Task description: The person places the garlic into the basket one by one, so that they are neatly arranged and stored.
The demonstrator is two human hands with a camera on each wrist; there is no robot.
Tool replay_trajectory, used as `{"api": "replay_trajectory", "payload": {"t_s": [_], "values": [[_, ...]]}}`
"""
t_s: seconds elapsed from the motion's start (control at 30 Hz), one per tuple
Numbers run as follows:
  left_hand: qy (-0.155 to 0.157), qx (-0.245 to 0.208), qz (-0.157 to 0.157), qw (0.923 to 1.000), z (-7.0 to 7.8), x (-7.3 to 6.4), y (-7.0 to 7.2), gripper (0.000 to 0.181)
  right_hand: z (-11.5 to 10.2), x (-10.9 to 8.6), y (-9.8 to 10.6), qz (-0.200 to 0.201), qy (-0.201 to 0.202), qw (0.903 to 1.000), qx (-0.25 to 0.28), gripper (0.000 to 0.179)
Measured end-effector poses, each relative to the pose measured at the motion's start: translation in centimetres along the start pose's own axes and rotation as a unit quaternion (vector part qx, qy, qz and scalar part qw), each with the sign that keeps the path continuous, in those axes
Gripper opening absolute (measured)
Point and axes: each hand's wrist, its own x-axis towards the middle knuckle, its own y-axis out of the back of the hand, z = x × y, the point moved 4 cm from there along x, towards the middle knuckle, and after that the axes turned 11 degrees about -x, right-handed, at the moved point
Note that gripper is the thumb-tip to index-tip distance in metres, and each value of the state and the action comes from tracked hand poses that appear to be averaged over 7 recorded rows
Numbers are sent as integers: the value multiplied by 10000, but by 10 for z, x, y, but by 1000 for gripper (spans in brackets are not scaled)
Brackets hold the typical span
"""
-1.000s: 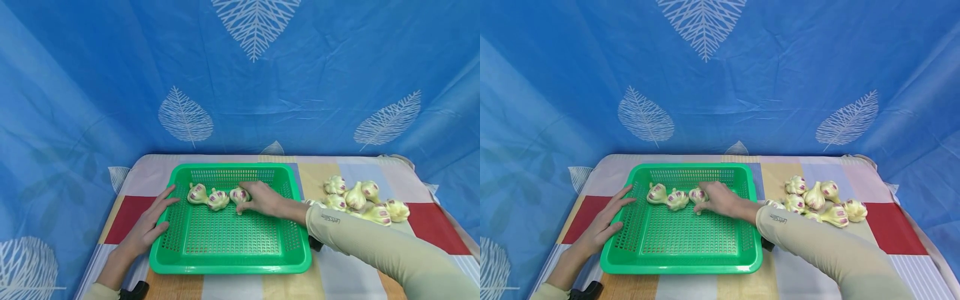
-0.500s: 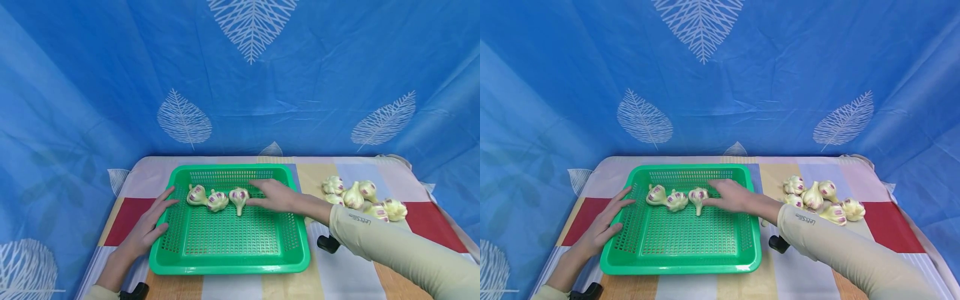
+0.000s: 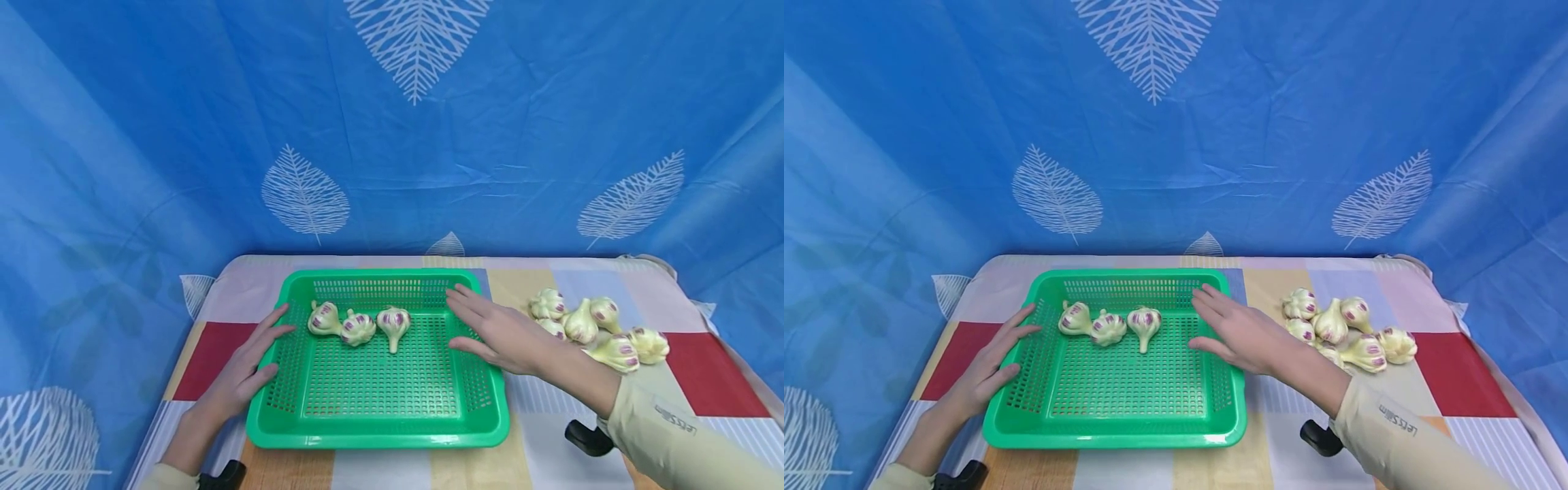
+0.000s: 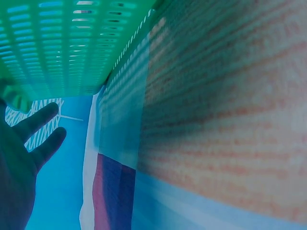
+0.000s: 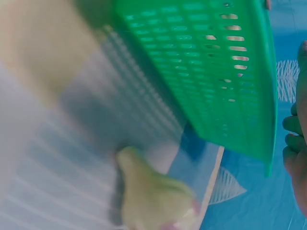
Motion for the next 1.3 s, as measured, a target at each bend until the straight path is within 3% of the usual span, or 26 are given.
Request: {"api": "replay_trajectory", "payload": {"t_s": [0.23,0.43,0.7,0.9,1.2,1.3], "values": [[-19,-25,22,10000,1,-2,0,59,5,-32,-5,-102,-303,9994,-112,71],[20,3,27,10000,0,-1,0,60,5,-62,-10,-60,-796,9967,-177,73],[-172,-182,37,9997,1,-1,2,58,2,-105,-20,175,-1466,9889,-172,73],[-89,-150,14,9998,3,1,5,60,2,-133,-25,350,-1944,9803,2,75],[-178,-150,-23,9997,1,2,5,59,0,-164,-32,636,-2138,9748,-68,78],[-170,-176,-49,9997,1,2,4,60,-2,-174,-34,489,-2328,9713,-43,79]]}}
